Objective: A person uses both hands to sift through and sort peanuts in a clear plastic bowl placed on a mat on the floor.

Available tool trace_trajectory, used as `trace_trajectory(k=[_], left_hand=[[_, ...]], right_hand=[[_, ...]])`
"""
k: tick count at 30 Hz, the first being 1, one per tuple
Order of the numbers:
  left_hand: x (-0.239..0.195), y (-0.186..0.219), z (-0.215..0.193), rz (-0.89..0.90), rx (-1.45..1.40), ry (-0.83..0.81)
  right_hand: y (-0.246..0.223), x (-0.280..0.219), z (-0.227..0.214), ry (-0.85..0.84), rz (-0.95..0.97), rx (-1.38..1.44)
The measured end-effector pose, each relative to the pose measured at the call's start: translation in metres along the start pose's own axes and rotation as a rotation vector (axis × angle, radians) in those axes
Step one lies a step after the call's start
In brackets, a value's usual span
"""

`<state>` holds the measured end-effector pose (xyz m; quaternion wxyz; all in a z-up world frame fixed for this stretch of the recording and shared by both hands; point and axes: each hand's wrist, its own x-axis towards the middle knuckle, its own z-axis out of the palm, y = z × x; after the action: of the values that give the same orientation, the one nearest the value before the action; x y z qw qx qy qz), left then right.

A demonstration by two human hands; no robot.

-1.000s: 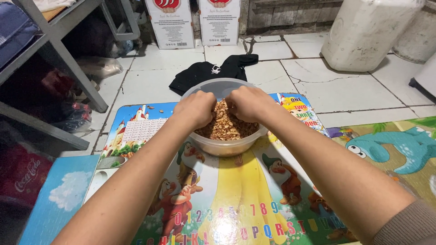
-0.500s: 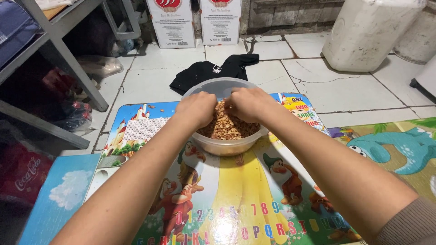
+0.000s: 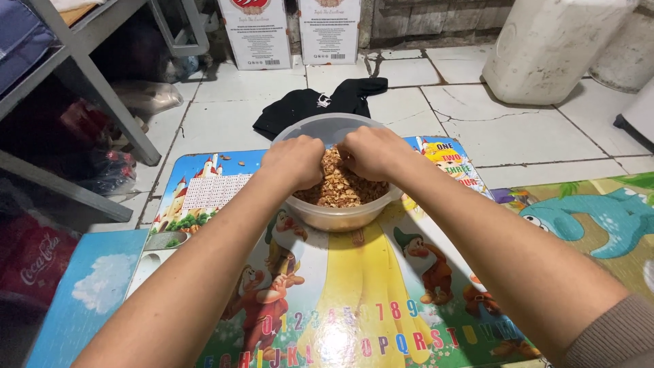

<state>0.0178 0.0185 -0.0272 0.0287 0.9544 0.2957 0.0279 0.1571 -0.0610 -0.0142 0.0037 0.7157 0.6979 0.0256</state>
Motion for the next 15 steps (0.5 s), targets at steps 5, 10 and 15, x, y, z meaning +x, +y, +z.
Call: trace_trajectory(k=[5,10,15], left_hand=[[0.000,0.000,-0.001,-0.012,-0.049,0.022],[-0.010,0.006,-0.016,0.000,-0.116,0.058],[-0.020,0.012,-0.027,-0.007,-0.217,0.063]], right_hand=[[-0.002,-0.004,-0.006,0.012,0.002,0.047],[-0.012,-0.011,-0.019,-0.014,0.040,0.097],[-0.012,-0.012,-0.021,-0.015,0.043,0.133]])
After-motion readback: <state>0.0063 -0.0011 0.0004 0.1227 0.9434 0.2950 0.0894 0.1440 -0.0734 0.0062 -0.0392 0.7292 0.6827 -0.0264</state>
